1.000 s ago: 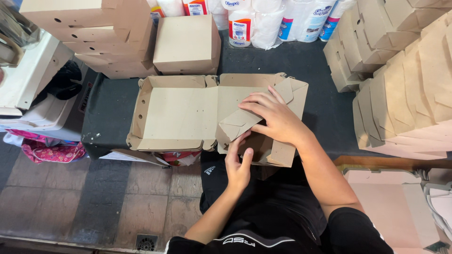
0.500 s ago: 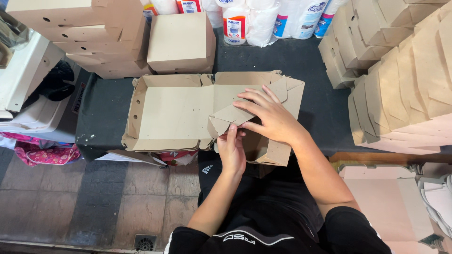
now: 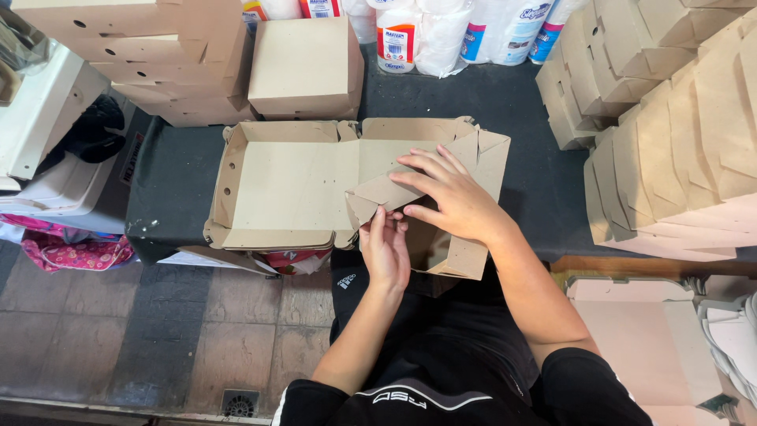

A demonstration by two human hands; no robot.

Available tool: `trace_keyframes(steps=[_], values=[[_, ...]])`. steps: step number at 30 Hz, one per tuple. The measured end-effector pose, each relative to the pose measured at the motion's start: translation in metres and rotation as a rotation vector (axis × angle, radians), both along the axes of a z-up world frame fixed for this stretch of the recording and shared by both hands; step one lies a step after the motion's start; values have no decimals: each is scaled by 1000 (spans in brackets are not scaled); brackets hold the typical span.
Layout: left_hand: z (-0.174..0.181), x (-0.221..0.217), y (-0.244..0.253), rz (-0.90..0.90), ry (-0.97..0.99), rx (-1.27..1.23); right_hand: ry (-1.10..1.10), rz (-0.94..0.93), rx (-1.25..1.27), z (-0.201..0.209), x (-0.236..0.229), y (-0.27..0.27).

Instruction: The person folds flat cardboard into small boxes by bending the pre-creased sides and tucking the tabs into slots.

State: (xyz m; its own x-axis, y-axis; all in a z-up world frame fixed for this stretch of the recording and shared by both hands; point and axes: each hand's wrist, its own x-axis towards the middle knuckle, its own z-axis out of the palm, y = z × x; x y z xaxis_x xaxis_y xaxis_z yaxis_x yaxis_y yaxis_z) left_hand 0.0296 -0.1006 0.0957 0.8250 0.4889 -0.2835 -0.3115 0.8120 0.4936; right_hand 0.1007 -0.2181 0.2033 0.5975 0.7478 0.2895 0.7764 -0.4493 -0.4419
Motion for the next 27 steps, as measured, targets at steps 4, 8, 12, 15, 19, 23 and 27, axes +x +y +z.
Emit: trace_keyframes(steps=[4,8,12,15,19,23,27], values=[[-3,-2,1,7,-31,-14,-8,1,-2,-1,-1,0],[-10,1,4,-31,-38,-55,-6,-6,-3,-1,0,-1],[-17,4,7,-110,-72,-48,-10,-13,7,-3,1,-2],[23,-3,9,-155,-86,-41,-19,-8,13,-4,1,-1],[31,-6,12,-200,-146,-37,-15,-5,13,-3,0,-1],[22,-6,13,-248,-209,-62,-9,-5,10,-2,-2,-1],[25,-8,13,-258,-262,-90,-9,-6,14,-3,-2,-3]])
